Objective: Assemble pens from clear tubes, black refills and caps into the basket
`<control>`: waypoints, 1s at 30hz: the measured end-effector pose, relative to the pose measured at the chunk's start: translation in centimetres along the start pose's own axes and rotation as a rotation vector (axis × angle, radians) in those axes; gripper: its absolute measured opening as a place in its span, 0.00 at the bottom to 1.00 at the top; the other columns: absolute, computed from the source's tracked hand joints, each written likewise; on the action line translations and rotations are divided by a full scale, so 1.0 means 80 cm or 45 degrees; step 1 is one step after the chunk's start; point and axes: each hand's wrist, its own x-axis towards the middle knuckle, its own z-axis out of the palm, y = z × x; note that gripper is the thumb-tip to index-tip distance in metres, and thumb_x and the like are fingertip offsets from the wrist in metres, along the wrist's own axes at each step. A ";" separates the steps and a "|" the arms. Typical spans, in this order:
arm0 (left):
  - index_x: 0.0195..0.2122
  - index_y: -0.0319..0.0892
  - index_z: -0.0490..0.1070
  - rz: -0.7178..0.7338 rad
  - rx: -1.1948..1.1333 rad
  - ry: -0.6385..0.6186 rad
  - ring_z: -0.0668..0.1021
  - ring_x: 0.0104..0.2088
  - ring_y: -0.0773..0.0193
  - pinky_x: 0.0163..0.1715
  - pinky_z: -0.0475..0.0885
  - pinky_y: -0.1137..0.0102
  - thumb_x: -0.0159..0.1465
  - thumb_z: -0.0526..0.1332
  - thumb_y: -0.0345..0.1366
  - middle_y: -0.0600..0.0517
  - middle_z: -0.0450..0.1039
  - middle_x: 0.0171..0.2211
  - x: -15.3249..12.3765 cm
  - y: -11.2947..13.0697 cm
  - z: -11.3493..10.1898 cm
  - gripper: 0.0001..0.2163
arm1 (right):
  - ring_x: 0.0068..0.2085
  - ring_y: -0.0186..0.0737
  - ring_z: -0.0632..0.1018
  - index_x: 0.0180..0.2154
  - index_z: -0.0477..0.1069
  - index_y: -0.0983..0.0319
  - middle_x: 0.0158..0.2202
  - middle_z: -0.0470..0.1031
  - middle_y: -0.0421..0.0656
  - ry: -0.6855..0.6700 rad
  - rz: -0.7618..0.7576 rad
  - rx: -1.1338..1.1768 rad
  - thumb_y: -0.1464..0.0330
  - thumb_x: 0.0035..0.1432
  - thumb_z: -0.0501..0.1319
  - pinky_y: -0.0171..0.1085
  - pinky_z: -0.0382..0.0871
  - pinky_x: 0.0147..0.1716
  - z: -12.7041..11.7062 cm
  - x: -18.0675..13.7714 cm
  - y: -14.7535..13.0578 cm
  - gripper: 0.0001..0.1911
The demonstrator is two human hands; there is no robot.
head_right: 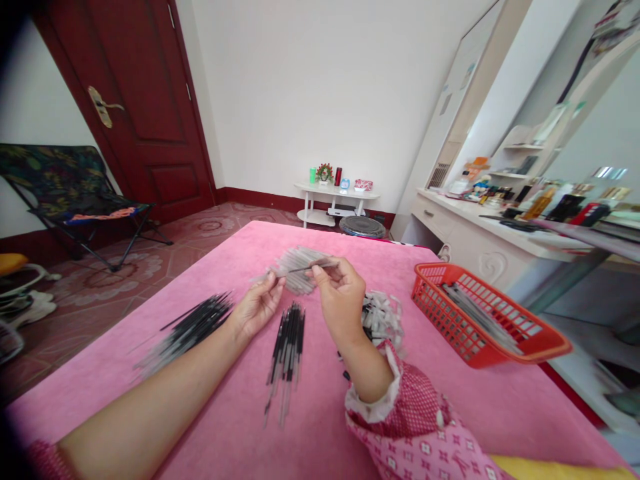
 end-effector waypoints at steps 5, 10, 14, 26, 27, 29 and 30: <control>0.30 0.34 0.73 -0.034 0.082 -0.097 0.80 0.30 0.68 0.31 0.75 0.79 0.57 0.60 0.23 0.49 0.78 0.29 -0.003 -0.002 0.000 0.03 | 0.34 0.38 0.76 0.32 0.71 0.63 0.31 0.76 0.44 -0.110 0.009 -0.149 0.68 0.52 0.60 0.36 0.70 0.33 0.001 0.000 0.006 0.06; 0.30 0.34 0.72 0.019 -0.005 0.007 0.80 0.30 0.67 0.32 0.75 0.79 0.57 0.60 0.22 0.49 0.78 0.28 0.001 0.000 -0.003 0.04 | 0.33 0.38 0.75 0.31 0.74 0.64 0.31 0.77 0.44 -0.278 -0.012 -0.540 0.68 0.48 0.61 0.36 0.68 0.34 -0.022 0.024 0.016 0.07; 0.29 0.33 0.72 0.032 -0.045 0.075 0.80 0.30 0.67 0.30 0.75 0.79 0.58 0.58 0.21 0.48 0.78 0.27 0.004 0.001 -0.004 0.05 | 0.31 0.38 0.75 0.29 0.75 0.62 0.30 0.77 0.43 -0.339 0.011 -0.997 0.68 0.49 0.59 0.35 0.66 0.32 -0.057 0.045 0.032 0.07; 0.28 0.34 0.72 0.034 0.028 0.048 0.80 0.30 0.67 0.31 0.75 0.79 0.56 0.60 0.22 0.47 0.78 0.28 0.003 -0.002 -0.005 0.04 | 0.34 0.40 0.76 0.30 0.76 0.58 0.32 0.77 0.44 -0.821 0.295 -1.840 0.66 0.46 0.62 0.32 0.62 0.29 -0.058 0.019 0.052 0.07; 0.27 0.34 0.72 0.038 0.049 0.033 0.80 0.30 0.67 0.31 0.75 0.79 0.56 0.61 0.22 0.48 0.78 0.28 0.002 -0.003 -0.004 0.03 | 0.34 0.40 0.76 0.30 0.76 0.59 0.32 0.77 0.44 -0.820 0.302 -1.807 0.68 0.46 0.61 0.32 0.63 0.30 -0.057 0.019 0.053 0.07; 0.26 0.34 0.72 0.051 0.098 0.001 0.80 0.31 0.67 0.32 0.75 0.79 0.55 0.62 0.23 0.48 0.78 0.28 0.001 -0.004 -0.003 0.02 | 0.36 0.40 0.76 0.31 0.76 0.59 0.33 0.77 0.44 -0.769 0.271 -1.629 0.71 0.46 0.60 0.33 0.64 0.33 -0.055 0.021 0.055 0.08; 0.26 0.34 0.73 0.057 0.128 -0.018 0.80 0.31 0.67 0.33 0.75 0.78 0.54 0.63 0.24 0.48 0.78 0.29 0.000 -0.004 -0.002 0.02 | 0.36 0.40 0.76 0.33 0.76 0.60 0.33 0.77 0.44 -0.725 0.232 -1.473 0.71 0.47 0.59 0.34 0.65 0.34 -0.053 0.023 0.056 0.10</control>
